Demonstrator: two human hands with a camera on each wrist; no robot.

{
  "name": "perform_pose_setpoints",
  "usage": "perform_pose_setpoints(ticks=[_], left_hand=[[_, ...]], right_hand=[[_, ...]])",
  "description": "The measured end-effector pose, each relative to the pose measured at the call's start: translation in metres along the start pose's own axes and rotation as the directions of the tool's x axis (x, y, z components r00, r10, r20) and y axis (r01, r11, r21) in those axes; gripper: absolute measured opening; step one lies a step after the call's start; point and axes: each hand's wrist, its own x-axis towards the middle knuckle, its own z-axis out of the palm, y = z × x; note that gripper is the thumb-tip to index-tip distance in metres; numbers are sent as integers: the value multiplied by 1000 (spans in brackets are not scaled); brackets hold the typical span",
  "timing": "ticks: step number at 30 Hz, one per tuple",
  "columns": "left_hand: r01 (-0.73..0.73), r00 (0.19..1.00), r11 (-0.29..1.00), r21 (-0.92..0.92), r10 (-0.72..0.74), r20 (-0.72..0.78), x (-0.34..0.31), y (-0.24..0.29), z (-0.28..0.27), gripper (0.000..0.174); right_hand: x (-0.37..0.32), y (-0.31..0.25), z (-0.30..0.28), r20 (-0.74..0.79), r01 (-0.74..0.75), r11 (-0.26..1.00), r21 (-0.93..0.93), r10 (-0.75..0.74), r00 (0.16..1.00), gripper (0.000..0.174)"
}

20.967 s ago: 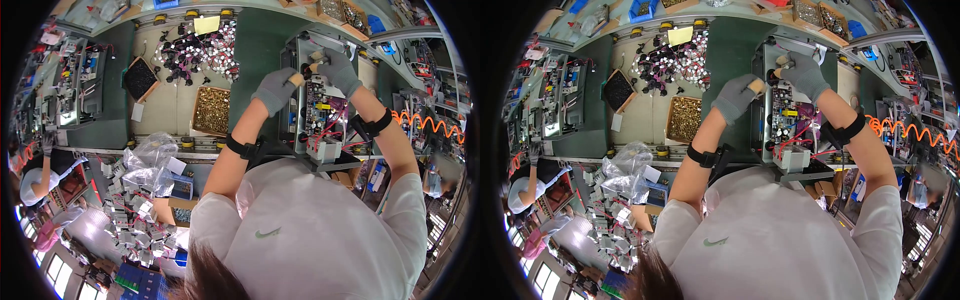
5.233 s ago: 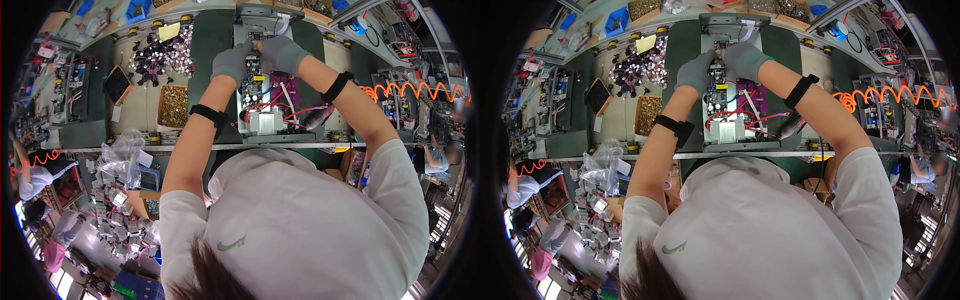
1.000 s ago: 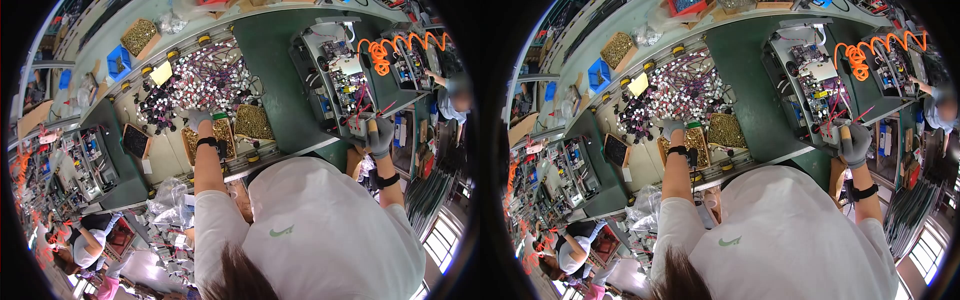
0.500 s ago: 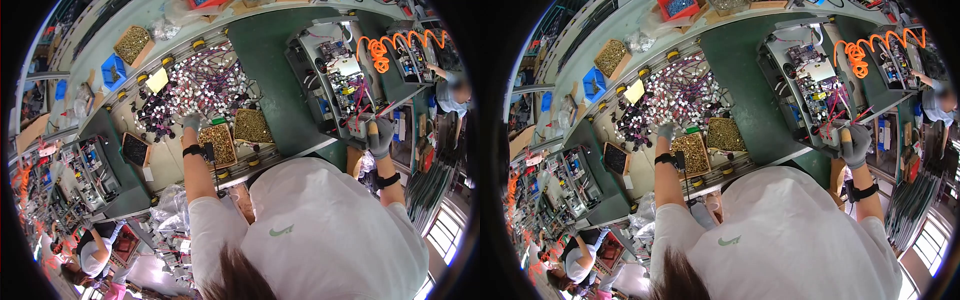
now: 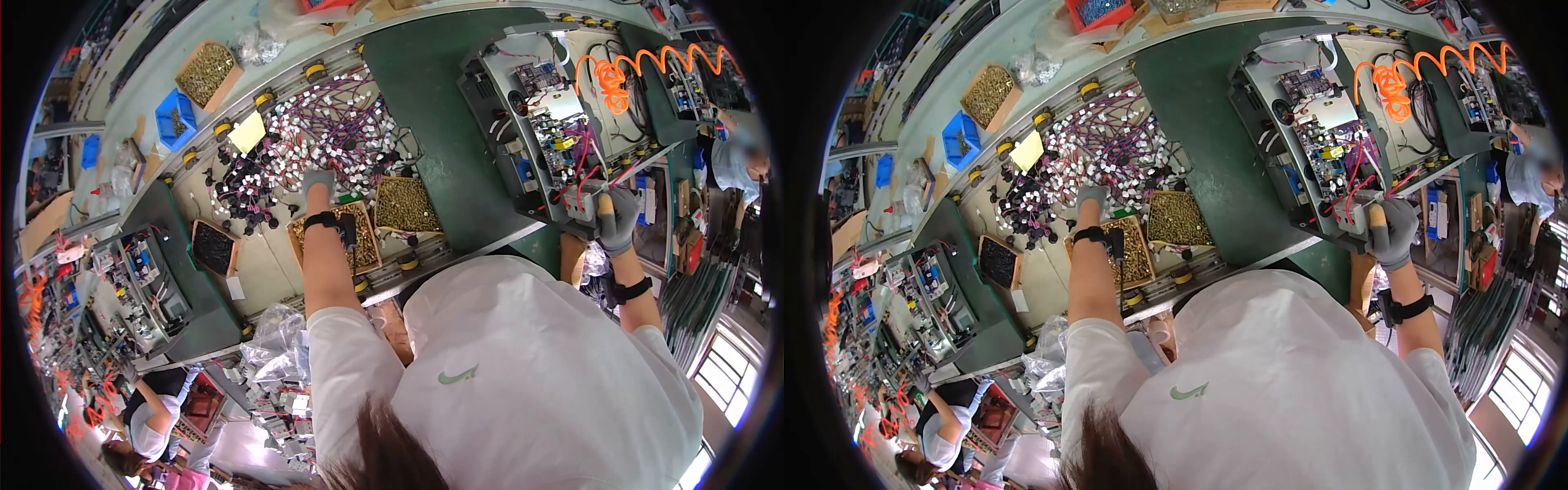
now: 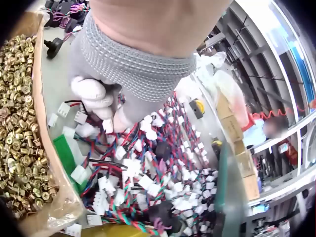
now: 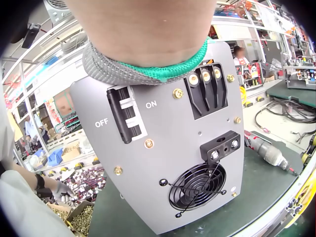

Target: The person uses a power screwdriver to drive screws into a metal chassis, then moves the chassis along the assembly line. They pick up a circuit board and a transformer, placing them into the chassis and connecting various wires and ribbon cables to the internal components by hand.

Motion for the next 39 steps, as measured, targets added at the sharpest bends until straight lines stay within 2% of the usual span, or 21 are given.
perform_pose_setpoints(ticks=[1,2,5,6,7,8,9,10,13,15,17,23,25,26,29,31,33,35,37,38,39], left_hand=[[41,998,998,-54,-38,54,-5,2,-5,27],[141,939,961,-238,-54,340,30,-19,9,21],[129,889,956,-263,6,458,16,-45,4,21],[-507,794,862,-9,471,385,84,-99,40,23],[-505,794,863,-3,466,389,74,-99,39,23],[-377,920,926,2,374,117,51,-94,34,26],[-244,958,969,-33,235,-163,25,-83,23,30],[-179,984,984,-12,178,-21,-1,-60,-1,43],[-220,961,965,-145,189,-202,-36,-32,-1,49],[-199,974,962,-185,173,-150,-7,-36,17,54],[-156,984,986,60,160,-74,-24,-16,4,55],[-152,988,977,146,149,33,23,-49,12,48],[-152,988,987,57,151,20,16,-62,3,47],[-159,987,985,-61,158,-24,12,-68,1,46],[-166,966,984,-56,151,-209,16,-82,-6,44],[-127,962,985,-119,93,-258,-21,-65,-30,40],[-239,907,959,-151,165,-388,-44,-57,-44,39],[-312,872,927,-207,193,-450,-47,-62,-47,35],[-276,769,958,-78,171,-616,-57,-58,-61,31],[-2,729,973,231,160,-665,-74,-47,-65,24],[-3,731,973,232,160,-663,-76,-43,-71,24]], right_hand=[[-1,2,2,-3,-7,1000,5,7,1000,21],[-1,2,1,-3,16,1000,-12,-16,1000,21],[-2,5,1,-22,43,999,-21,-43,999,20],[-2,6,2,-42,59,998,-17,-59,997,20],[-2,5,2,-40,53,999,-13,-53,998,20],[-1,3,3,-42,48,999,2,-48,998,19],[0,1,2,-42,46,999,16,-45,998,19],[1,0,2,-44,43,999,17,-42,998,20],[-1,4,2,-26,31,999,15,-31,999,20],[-2,5,1,-15,45,999,7,-45,999,21],[-2,7,0,-6,59,998,-5,-59,998,22],[-2,14,-2,4,23,1000,8,-23,1000,25],[0,14,-4,7,136,990,-30,-135,991,26],[0,14,-4,11,135,990,-29,-135,991,26],[-2,25,-6,-11,5,1000,22,-5,1000,27],[-6,42,-5,-26,110,992,-64,-112,993,27],[-4,49,-8,-76,162,986,-43,-165,983,26],[-4,54,-13,-87,-21,1000,14,22,996,26],[-2,60,-15,-75,3,1000,8,-3,997,27],[-2,64,-16,-71,38,999,-1,-38,997,27],[-2,68,-18,-65,74,997,-11,-74,995,28]])
